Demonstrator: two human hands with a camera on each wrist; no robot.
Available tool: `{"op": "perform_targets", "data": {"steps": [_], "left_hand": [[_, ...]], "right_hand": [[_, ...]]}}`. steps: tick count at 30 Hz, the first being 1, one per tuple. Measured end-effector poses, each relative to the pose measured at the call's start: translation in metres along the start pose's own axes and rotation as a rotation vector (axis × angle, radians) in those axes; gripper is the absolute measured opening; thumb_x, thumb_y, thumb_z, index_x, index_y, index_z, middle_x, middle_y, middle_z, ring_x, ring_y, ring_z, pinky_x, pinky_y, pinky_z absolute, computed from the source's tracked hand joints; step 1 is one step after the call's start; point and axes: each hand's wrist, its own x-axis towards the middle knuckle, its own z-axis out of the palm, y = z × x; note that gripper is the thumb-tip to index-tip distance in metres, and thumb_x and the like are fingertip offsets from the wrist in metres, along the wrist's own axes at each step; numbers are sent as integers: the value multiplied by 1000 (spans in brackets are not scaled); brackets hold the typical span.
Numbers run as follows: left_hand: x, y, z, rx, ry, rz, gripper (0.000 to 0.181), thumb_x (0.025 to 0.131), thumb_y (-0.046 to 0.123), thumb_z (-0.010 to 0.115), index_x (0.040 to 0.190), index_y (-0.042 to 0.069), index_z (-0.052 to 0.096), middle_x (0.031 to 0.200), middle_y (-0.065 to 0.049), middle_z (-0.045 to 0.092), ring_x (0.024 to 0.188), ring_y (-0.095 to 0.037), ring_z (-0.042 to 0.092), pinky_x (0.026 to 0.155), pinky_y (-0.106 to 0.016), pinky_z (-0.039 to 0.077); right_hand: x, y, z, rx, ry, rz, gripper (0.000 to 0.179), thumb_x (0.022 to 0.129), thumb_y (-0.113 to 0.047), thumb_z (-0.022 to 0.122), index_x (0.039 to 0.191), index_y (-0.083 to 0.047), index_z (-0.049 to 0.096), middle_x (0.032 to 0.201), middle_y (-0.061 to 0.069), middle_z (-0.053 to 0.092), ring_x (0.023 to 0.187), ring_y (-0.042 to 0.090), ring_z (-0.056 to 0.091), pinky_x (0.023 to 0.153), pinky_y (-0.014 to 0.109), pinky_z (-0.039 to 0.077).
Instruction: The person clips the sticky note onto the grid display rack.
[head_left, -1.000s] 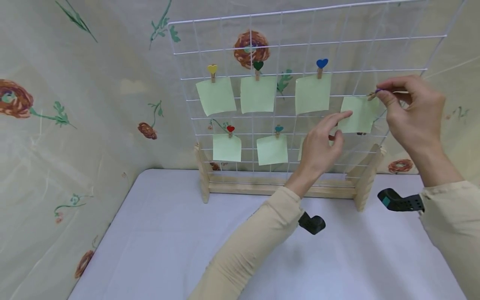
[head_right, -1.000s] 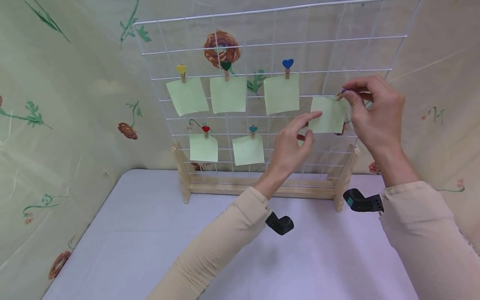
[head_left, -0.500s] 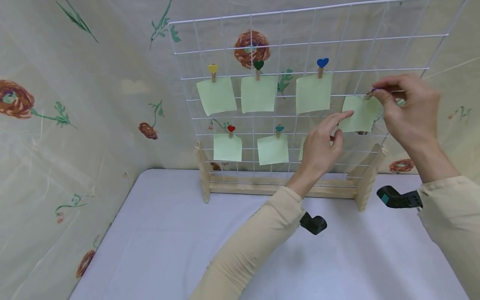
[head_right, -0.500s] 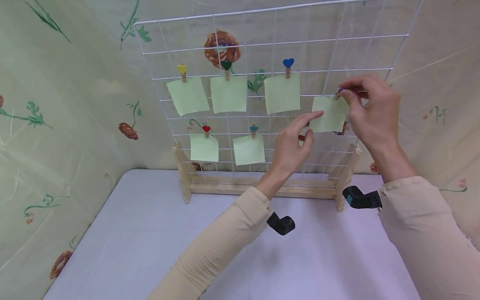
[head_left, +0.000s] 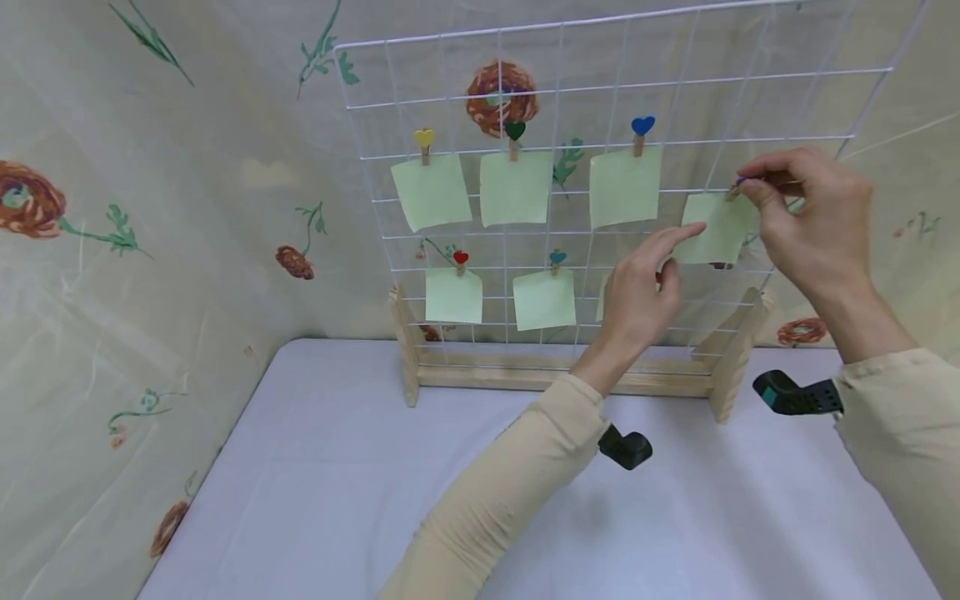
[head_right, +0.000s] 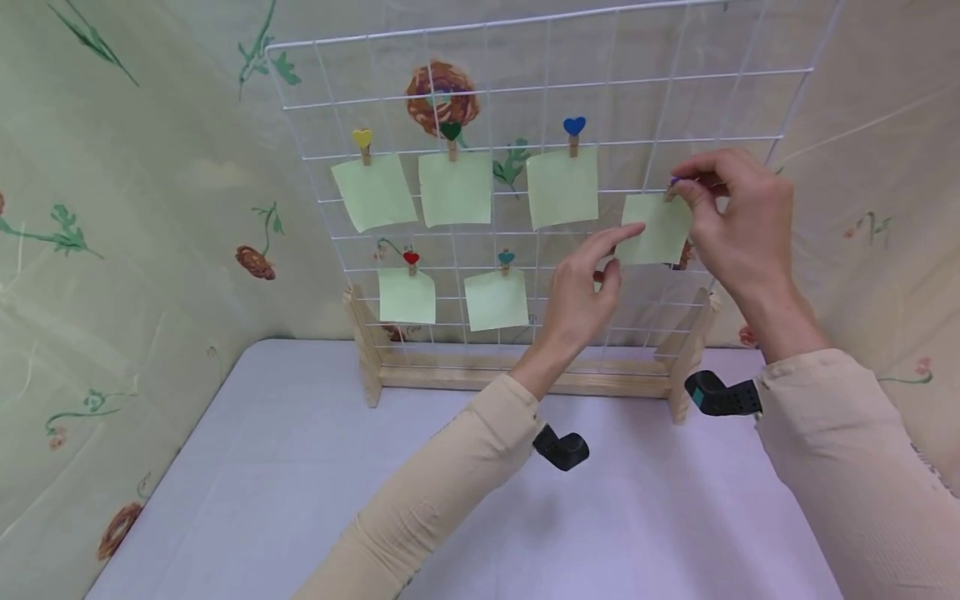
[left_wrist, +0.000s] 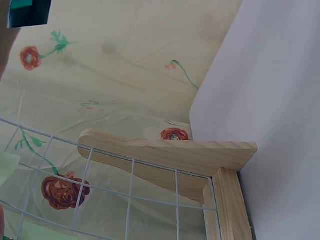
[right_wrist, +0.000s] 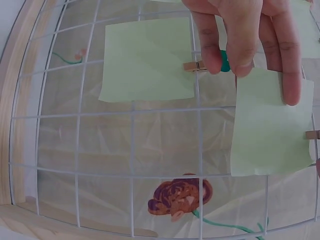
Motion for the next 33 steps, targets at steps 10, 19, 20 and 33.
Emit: {"op": "perform_targets", "data": {"steps": [10,19,20,33], "left_hand": [[-1,1,-2,14,14,-3,43,96,0,43,130,21,56,129,4,59,50,-5,33,46,-10,26],[1,2,-4,28,-3,-20,42,96,1,44,131,22,56,130,5,59,51,-5,36,47,-10,28],[2,3,-4,31,-5,-18,42,96,1,44,131,22,56,130,5,59,52,-5,37,47,-10,28],[3,5,-5,31,-33,-14,43,95,2,45,132,22,55,131,5,58,54,-3,40,49,-7,30]], "right_hand": [[1,-1,0,0,-15,-16,13,89,1,59,97,6,68,92,20,68,78,-21,45,74,2,36],[2,-1,1,-3,-25,-8,14,90,-1,59,98,5,68,93,21,68,79,-22,45,74,1,35],[1,-1,1,0,-22,-4,14,89,-1,59,98,5,68,93,21,68,78,-22,45,74,1,36],[-3,-2,4,3,-1,11,16,91,-3,58,100,6,68,97,22,67,81,-20,44,73,3,35]]}}
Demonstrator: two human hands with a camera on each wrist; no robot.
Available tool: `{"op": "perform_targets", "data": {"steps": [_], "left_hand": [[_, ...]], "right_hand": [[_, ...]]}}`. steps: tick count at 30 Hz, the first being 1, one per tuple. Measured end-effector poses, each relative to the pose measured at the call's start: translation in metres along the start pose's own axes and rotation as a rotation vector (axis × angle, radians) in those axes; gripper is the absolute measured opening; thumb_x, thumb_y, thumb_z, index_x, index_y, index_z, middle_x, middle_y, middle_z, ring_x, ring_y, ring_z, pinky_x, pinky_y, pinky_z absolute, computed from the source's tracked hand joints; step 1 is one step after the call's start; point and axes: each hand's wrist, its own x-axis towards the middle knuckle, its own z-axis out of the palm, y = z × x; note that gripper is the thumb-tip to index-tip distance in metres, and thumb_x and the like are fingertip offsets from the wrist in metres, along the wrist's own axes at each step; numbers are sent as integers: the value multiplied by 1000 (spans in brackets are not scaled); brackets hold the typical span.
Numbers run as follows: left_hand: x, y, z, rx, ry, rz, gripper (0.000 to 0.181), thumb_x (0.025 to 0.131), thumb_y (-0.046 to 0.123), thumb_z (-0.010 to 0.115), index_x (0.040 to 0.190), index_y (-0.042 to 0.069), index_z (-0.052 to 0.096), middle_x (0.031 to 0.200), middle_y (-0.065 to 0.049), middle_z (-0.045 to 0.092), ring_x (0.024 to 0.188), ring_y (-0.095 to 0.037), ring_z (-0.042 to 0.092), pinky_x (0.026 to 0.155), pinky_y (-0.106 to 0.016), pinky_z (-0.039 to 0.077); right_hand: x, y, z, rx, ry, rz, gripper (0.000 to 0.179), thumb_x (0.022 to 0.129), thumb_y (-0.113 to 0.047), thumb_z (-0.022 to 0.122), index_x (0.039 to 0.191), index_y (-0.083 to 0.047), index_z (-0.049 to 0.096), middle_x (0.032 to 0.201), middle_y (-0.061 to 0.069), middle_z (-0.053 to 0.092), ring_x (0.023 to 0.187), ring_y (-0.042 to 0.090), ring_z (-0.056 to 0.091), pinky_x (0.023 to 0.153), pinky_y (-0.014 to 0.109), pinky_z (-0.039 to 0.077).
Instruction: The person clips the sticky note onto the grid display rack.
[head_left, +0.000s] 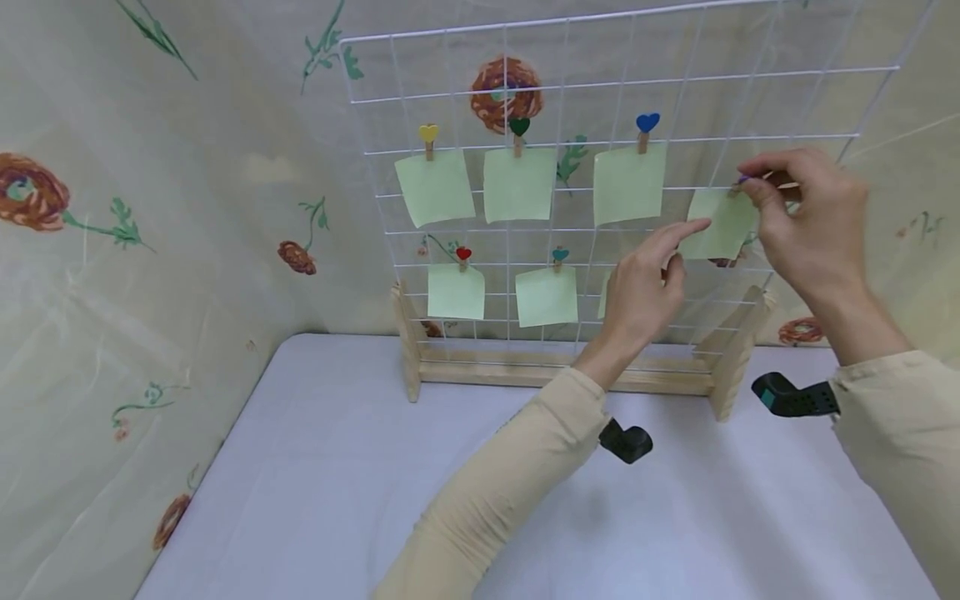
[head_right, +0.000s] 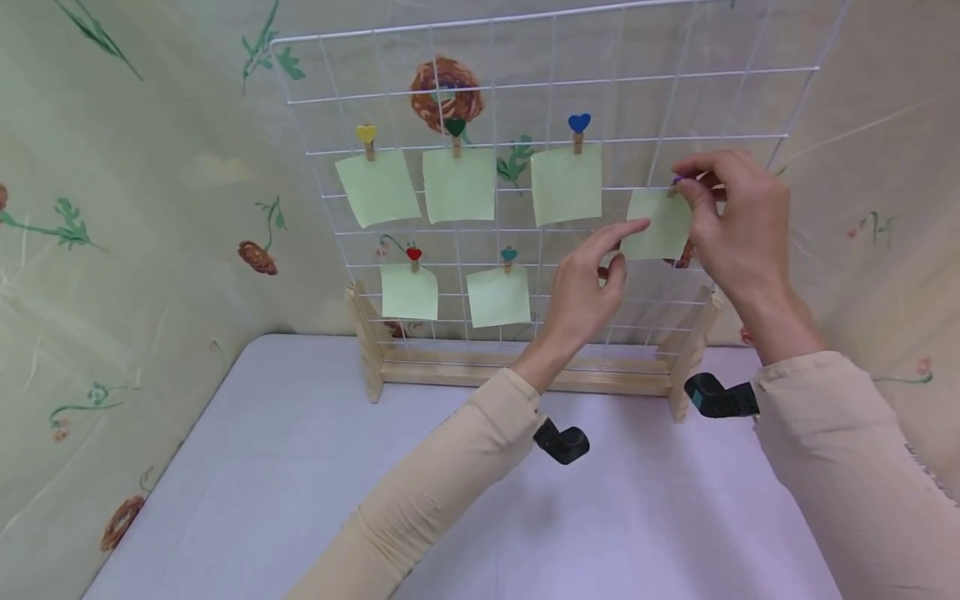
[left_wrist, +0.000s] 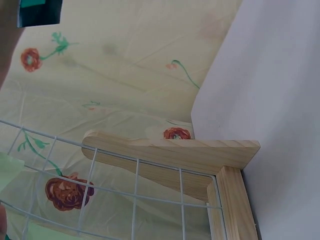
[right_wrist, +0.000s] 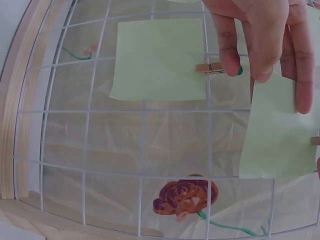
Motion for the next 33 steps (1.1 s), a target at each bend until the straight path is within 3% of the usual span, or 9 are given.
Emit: {"op": "perform_targets", "data": {"steps": [7,11,22,27,33], "left_hand": [[0,-1,2,-40,-30,-6,42,95,4,45,133,20,53,134,4,56,57,-2,46,64,-1,40],[-1,-1,2,-54,-50,-8,41,96,6,44,134,19,52,135,2,54,56,-3,46,65,-1,41],[-5,-7,-1,-83,-65,17,40,94,5,45,132,15,53,134,0,54,100,-4,55,68,-1,42],[-8,-9,-3,-84,-71,21,39,94,6,46,131,14,54,134,-1,53,105,-8,56,69,-1,42],[-13,-12,-5,-80,-123,18,37,95,7,47,130,14,56,138,-2,50,111,-9,56,69,-2,43]], "right_hand": [[-4,3,2,6,20,14,17,91,-6,59,103,3,68,98,20,65,82,-20,46,72,2,36],[-6,2,2,6,19,27,19,91,-7,59,106,2,68,99,17,64,82,-19,46,72,2,36],[-14,-9,-3,59,1,-48,27,87,4,58,113,2,65,104,21,65,92,-16,46,74,0,37],[-22,-9,-6,124,-2,-49,36,86,7,54,119,-2,63,113,0,63,100,-11,48,77,1,39],[-34,-11,-11,179,-10,-4,39,86,8,50,123,-2,60,120,-25,48,106,-4,47,81,3,41]]}}
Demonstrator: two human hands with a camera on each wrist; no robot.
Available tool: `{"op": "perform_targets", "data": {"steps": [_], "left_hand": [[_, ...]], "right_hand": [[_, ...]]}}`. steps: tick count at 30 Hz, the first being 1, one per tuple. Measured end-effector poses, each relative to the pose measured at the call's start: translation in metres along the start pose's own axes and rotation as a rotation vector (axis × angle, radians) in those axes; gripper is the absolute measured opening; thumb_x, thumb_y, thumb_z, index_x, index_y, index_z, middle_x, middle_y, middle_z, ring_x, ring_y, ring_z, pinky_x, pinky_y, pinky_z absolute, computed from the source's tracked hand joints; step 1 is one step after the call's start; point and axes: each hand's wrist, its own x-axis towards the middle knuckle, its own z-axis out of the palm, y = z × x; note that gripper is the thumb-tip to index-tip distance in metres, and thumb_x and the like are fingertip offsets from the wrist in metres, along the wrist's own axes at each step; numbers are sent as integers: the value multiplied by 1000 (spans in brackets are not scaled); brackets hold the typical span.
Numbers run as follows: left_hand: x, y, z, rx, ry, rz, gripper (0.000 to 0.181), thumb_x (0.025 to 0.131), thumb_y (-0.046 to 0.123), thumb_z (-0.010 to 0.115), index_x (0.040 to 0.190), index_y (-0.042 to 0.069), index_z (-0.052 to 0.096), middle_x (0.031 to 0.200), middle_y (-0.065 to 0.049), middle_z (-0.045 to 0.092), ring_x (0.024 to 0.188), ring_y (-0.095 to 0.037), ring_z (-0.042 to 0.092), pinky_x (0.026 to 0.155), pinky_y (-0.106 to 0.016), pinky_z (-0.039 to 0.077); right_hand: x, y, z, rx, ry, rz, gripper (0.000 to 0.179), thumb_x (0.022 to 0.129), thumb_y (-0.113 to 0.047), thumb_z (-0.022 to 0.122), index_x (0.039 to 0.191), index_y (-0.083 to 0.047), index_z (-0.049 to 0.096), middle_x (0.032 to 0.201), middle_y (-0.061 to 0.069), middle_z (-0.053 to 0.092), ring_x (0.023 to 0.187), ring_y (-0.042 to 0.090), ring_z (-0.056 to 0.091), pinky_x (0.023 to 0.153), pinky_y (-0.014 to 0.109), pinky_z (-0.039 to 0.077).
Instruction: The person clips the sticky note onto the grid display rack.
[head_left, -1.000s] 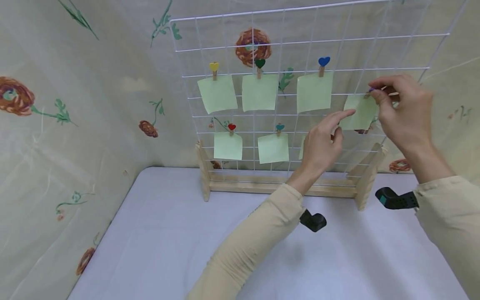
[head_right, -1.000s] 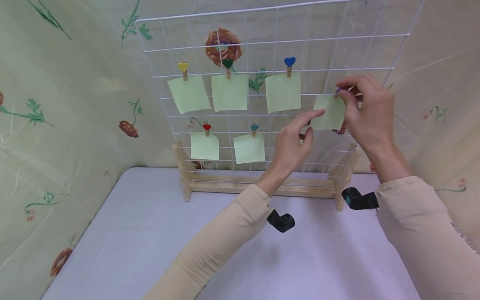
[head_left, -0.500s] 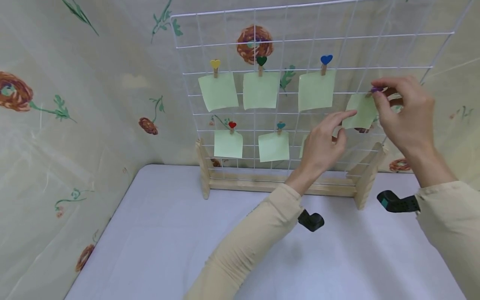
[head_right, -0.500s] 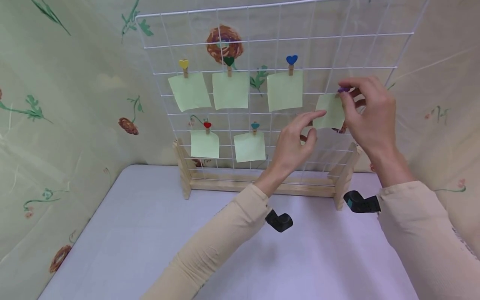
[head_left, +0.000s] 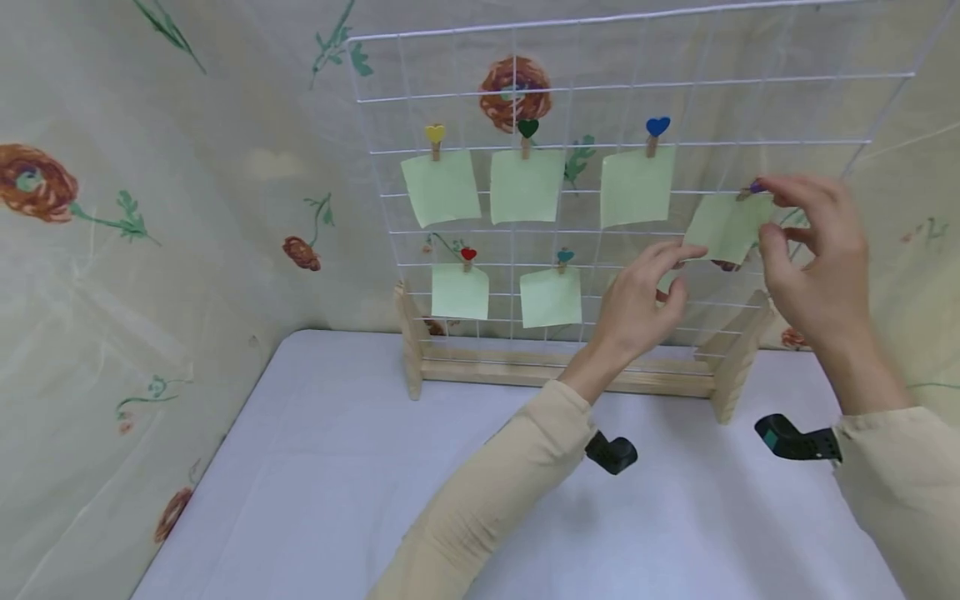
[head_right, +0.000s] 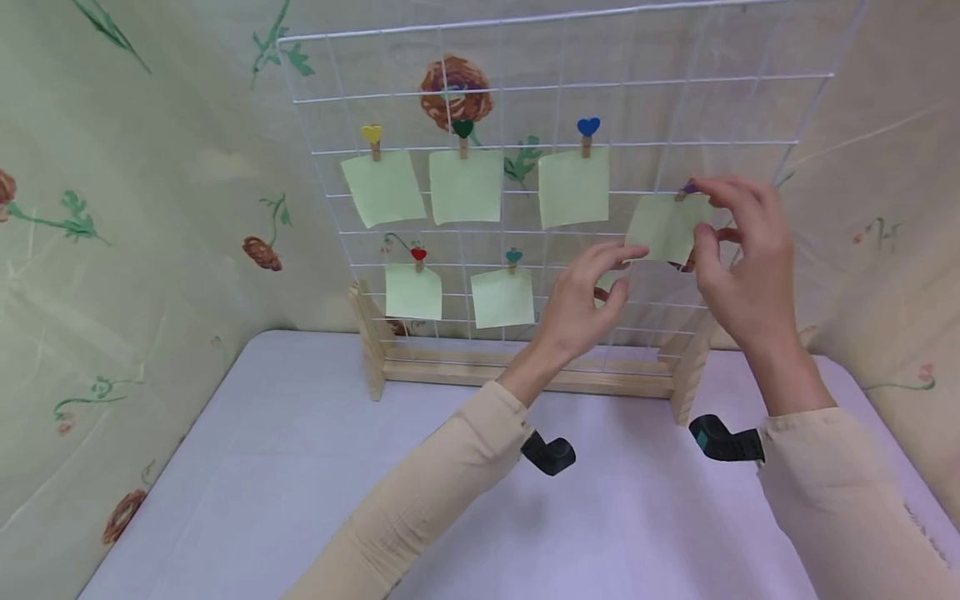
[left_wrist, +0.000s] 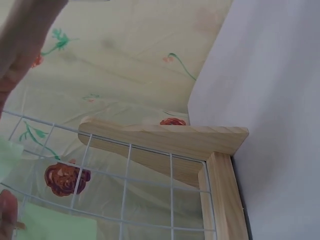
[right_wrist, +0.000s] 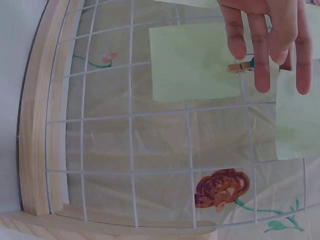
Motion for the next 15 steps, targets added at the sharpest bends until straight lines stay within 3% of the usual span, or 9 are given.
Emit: {"op": "perform_targets", "data": {"steps": [8,12,15], "left_hand": [[-14,-9,2,-32,-75,-18,38,96,8,46,133,17,53,142,-1,47,111,-8,58,74,-3,44],[-23,-15,1,-58,-78,-17,39,95,7,47,133,16,53,142,0,47,122,-6,50,78,-5,45],[-30,-19,1,-74,-72,-18,39,95,6,47,133,15,53,141,0,48,119,-8,52,78,-5,45]], "right_hand": [[-27,32,-4,-25,-45,134,24,89,1,54,112,6,62,112,-28,46,103,-6,45,79,2,39],[-48,44,-2,-19,-86,225,24,92,-5,55,114,1,62,105,-25,50,99,-5,47,80,4,38],[-67,48,3,16,-120,273,24,93,-6,54,115,1,60,102,-22,52,94,-6,49,81,4,38]]}}
